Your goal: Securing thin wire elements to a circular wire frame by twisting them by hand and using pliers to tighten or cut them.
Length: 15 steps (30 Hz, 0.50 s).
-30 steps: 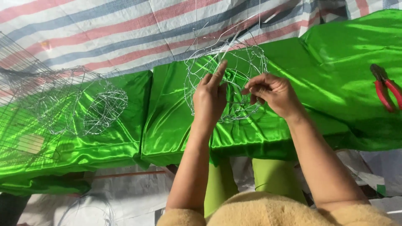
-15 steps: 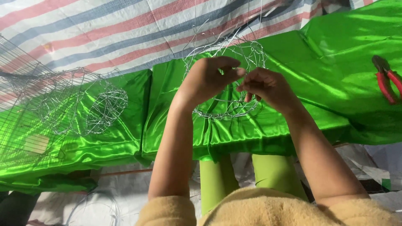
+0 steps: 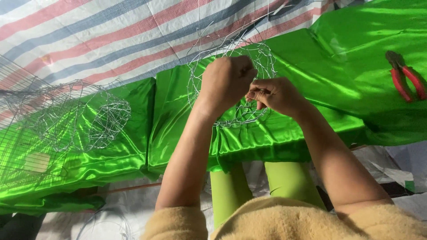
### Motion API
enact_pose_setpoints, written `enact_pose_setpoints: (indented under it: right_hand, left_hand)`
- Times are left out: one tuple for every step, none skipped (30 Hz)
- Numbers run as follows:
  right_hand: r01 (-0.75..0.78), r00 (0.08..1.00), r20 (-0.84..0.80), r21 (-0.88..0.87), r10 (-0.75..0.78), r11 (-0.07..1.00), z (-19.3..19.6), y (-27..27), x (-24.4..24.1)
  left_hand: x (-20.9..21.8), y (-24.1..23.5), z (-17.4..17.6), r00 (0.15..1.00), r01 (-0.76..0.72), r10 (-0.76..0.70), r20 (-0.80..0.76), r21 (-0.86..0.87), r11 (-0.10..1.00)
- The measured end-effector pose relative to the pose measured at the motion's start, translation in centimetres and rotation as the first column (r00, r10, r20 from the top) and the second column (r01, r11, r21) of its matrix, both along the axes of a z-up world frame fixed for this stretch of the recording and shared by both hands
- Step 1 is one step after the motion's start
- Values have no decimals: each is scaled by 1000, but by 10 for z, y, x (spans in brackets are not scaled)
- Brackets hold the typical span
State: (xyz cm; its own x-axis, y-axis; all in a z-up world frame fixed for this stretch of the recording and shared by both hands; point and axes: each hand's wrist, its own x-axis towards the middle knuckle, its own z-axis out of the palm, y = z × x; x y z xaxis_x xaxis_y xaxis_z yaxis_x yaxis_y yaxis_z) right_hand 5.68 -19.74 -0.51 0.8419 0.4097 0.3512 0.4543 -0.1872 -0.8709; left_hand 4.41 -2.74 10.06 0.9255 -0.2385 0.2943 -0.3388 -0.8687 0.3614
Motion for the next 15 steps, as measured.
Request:
enact_pose_setpoints:
  right_hand:
    - [1,1000,1,0,-1,1000,-8,1,5]
    - [22,999,30,-46,-21,999,-16,2,9]
    - [41,998,59,-92,-35,995,-23,4,14]
    - [39,998,59,-93,-33,995,-34,4,18]
    - [118,990,95,-142,-105,983,-44,5,23]
    - [197,976,135,-187,-173,962,-54,5,28]
    - [196,976,137,-189,-171,962,-59,6,29]
    - [216,971,140,-183,-193,959,-64,7,30]
    - [236,967,141,-177,-212,956,-69,8,31]
    - [233,968,142,-179,-209,956,-74,9,30]
    - [206,962,207,-122,-178,971,-79,9,30]
    - [175,950,273,-67,-151,982,-84,10,29]
    - [172,951,271,-70,-147,983,-86,10,32]
    - [181,943,300,-99,-144,979,-88,10,34]
    - [192,933,330,-126,-141,973,-88,11,37]
  left_hand:
    - [-4,-3,-1,1000,1,-1,1,0,1000]
    - [-9,-6,-3,998,-33,32,49,19,999]
    - [-14,-7,-4,993,-72,69,98,36,997]
    - [-22,-12,-5,993,-74,71,99,35,997]
    - [-31,-18,-6,984,-90,80,159,58,994]
    - [-40,-23,-7,972,-107,87,218,80,991]
    - [-42,-26,-12,971,-108,89,220,78,991]
    - [-45,-29,-18,967,-141,122,222,70,988]
    - [-48,-32,-25,962,-174,156,223,62,983]
    - [-49,-34,-31,962,-177,160,223,60,982]
    - [-50,-35,-38,941,-197,182,287,27,980]
    - [-51,-37,-46,915,-215,204,348,-8,977]
    - [-49,-36,-48,915,-218,208,346,-10,976]
    - [-48,-34,-50,914,-203,213,345,-65,977]
    - [-46,-32,-51,913,-186,216,347,-119,975]
